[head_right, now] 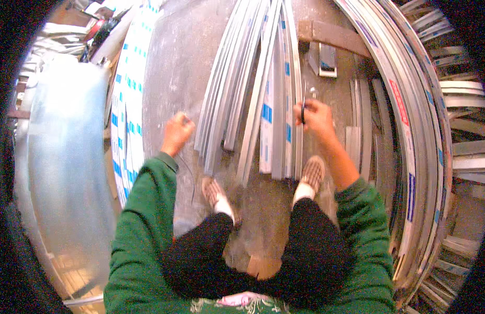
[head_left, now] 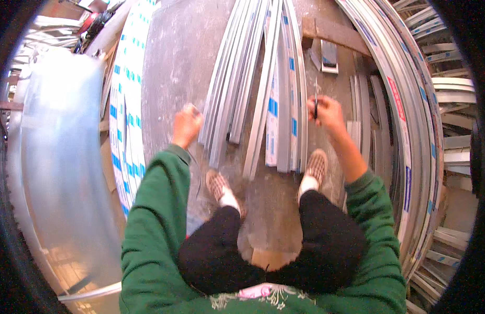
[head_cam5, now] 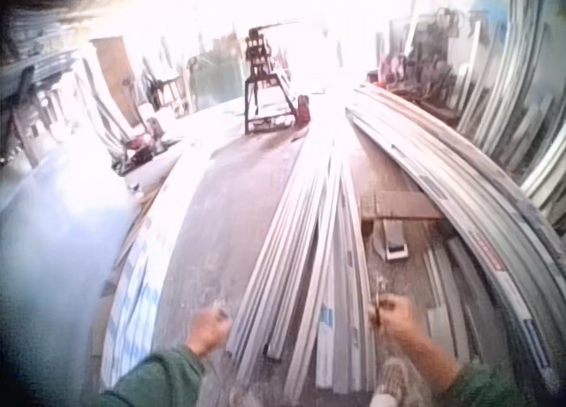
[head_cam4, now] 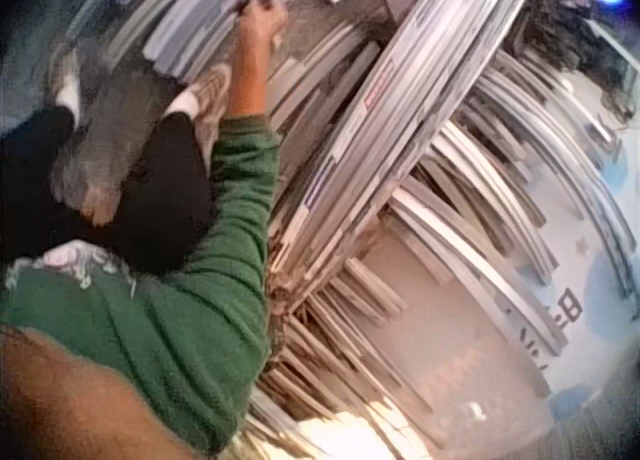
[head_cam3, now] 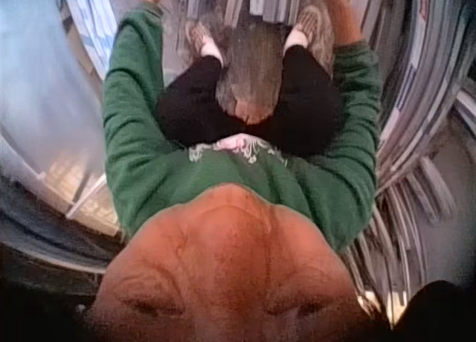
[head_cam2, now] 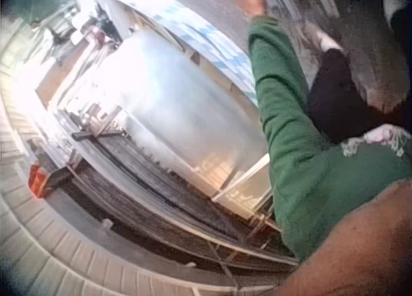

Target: The person sits on the floor and repeatedly cuts lengths of gray cable using scissors. The person pulls cable from a red spool, measures a length, and cuts it, then places the cut piece aside.

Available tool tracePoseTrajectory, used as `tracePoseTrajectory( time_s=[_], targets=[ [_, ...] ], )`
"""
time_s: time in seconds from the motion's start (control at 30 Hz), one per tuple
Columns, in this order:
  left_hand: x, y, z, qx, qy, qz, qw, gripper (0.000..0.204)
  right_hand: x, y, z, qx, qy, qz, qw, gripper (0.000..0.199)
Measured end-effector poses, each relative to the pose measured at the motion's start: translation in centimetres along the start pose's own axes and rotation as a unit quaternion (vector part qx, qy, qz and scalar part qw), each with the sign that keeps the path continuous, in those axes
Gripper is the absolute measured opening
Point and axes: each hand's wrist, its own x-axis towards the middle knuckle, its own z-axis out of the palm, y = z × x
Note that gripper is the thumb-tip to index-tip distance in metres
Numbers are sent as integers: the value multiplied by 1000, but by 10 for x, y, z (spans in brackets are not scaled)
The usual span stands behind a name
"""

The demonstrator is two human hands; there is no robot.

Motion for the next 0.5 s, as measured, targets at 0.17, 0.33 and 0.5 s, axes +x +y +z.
tracePoseTrajectory(
  time_s=[0.17, 0.33, 0.5],
  targets=[
    [19, 21, 81, 125, -87, -7, 988, 37, 16, 52, 10, 98, 7, 89, 991, 26],
    [41, 15, 119, 144, -87, -78, 983, 46, 16, 84, 22, 135, 15, 134, 982, 25],
    [50, -6, 117, 115, -43, -66, 990, 54, 10, 93, 29, 134, 4, 151, 979, 24]
  ],
)
